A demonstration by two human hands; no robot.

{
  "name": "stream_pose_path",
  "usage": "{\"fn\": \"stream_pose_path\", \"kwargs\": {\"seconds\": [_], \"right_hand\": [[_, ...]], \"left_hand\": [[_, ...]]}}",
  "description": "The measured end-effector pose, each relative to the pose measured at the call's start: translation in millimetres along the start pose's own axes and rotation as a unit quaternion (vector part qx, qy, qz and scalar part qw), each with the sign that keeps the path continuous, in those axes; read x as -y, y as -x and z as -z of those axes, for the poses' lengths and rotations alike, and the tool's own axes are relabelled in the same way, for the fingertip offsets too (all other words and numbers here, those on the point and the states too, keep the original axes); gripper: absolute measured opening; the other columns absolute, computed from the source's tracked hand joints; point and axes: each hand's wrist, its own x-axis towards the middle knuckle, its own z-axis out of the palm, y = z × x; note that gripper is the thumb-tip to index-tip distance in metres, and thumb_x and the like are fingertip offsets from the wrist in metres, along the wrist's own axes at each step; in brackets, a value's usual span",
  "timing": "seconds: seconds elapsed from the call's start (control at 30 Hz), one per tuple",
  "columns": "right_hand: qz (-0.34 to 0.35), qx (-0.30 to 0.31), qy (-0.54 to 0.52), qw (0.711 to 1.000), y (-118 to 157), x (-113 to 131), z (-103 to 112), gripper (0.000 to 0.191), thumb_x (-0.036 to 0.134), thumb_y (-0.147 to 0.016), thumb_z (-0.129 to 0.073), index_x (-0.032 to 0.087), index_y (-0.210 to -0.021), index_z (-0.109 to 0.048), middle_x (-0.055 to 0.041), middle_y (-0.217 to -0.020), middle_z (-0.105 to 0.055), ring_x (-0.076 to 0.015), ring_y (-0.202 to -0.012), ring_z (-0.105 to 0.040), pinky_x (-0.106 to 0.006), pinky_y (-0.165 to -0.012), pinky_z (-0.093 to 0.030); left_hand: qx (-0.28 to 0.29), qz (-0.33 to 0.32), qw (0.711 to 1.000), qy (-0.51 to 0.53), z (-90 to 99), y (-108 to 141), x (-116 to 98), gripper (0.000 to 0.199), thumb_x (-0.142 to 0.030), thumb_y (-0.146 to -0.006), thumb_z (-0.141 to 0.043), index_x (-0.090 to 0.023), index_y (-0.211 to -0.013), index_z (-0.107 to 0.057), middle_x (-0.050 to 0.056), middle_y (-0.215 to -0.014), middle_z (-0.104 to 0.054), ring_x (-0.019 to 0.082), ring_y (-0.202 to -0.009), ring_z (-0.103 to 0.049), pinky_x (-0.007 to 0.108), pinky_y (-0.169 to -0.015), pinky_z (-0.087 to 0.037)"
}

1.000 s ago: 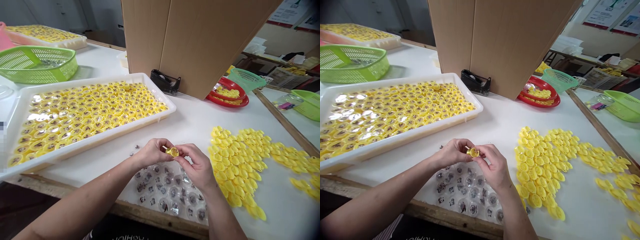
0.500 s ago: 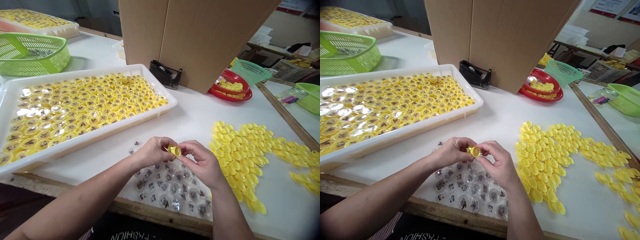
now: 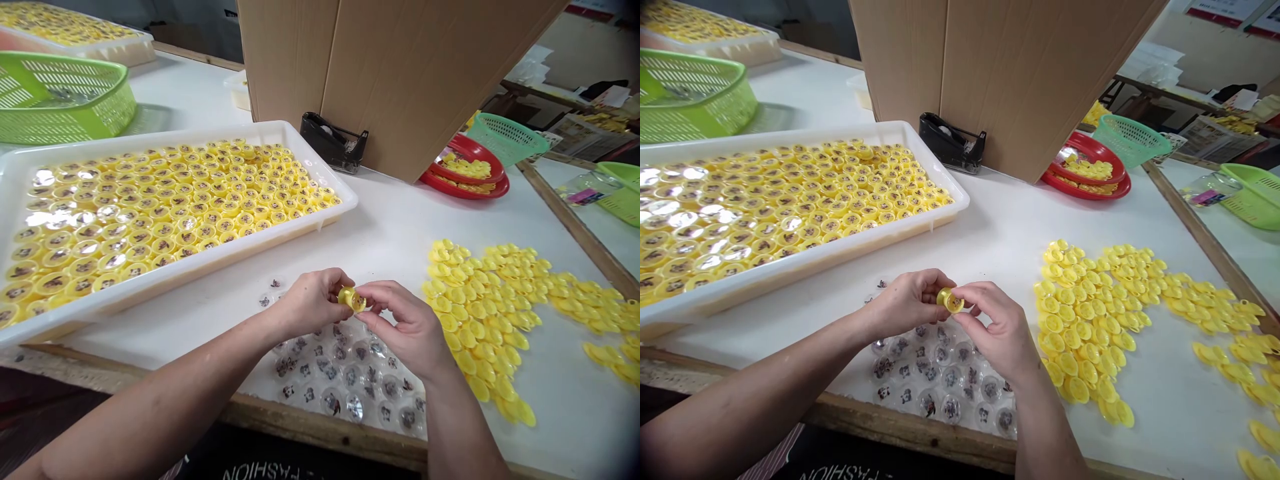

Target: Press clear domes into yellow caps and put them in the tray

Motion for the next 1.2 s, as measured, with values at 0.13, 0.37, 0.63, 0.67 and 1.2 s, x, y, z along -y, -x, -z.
{"fn": "stream_pose_path", "kwargs": {"seconds": [0.13, 0.37, 0.63, 0.67, 1.2], "right_hand": [[-0.01, 0.018, -0.004, 1.0, 0.1, 2.6, 1.6, 0.035, 0.009, -0.079, -0.061, 0.026, -0.109, -0.062, -0.0019, -0.095, -0.06, -0.0121, -0.072, -0.057, -0.03, -0.066, -0.05], [-0.011, -0.019, 0.055, 0.998, 0.7, 2.6, -2.8, 0.027, 0.014, -0.078, -0.065, 0.024, -0.103, -0.064, 0.0002, -0.086, -0.063, -0.0114, -0.068, -0.058, -0.028, -0.063, -0.049], [0.009, -0.036, 0.119, 0.992, 2.2, 7.4, -4.9, 0.026, 0.014, -0.076, -0.068, 0.022, -0.101, -0.064, 0.0011, -0.087, -0.067, -0.0102, -0.068, -0.061, -0.025, -0.065, -0.052], [0.011, -0.038, 0.126, 0.991, 2.2, 7.5, -5.0, 0.025, 0.014, -0.076, -0.068, 0.022, -0.1, -0.064, 0.001, -0.087, -0.068, -0.0103, -0.068, -0.061, -0.025, -0.065, -0.052], [-0.014, -0.044, 0.107, 0.993, 0.6, 1.3, -9.5, 0.025, 0.013, -0.076, -0.064, 0.025, -0.099, -0.064, -0.0018, -0.087, -0.064, -0.0144, -0.071, -0.06, -0.03, -0.063, -0.052]], "left_hand": [[0.004, 0.001, 1.0, -0.007, -1.7, -1.4, 3.0, 0.032, -0.019, -0.065, -0.06, -0.017, -0.097, -0.06, 0.002, -0.078, -0.067, 0.014, -0.066, -0.061, 0.023, -0.057, -0.046], [-0.023, 0.007, 0.997, -0.067, -3.9, 0.9, -0.9, 0.033, -0.021, -0.065, -0.058, -0.018, -0.097, -0.063, 0.003, -0.081, -0.068, 0.016, -0.072, -0.061, 0.024, -0.059, -0.045], [-0.041, 0.013, 0.995, -0.095, -4.1, 1.2, -5.4, 0.03, -0.02, -0.064, -0.059, -0.016, -0.093, -0.064, 0.002, -0.074, -0.067, 0.014, -0.066, -0.059, 0.024, -0.057, -0.043], [-0.042, 0.013, 0.994, -0.103, -4.0, 1.4, -5.8, 0.029, -0.02, -0.064, -0.059, -0.016, -0.092, -0.064, 0.003, -0.073, -0.067, 0.014, -0.066, -0.059, 0.024, -0.056, -0.043], [-0.033, -0.033, 0.998, -0.05, -5.7, 1.9, 1.8, 0.027, -0.028, -0.075, -0.061, -0.016, -0.099, -0.058, 0.005, -0.084, -0.068, 0.017, -0.075, -0.062, 0.028, -0.064, -0.048]]}}
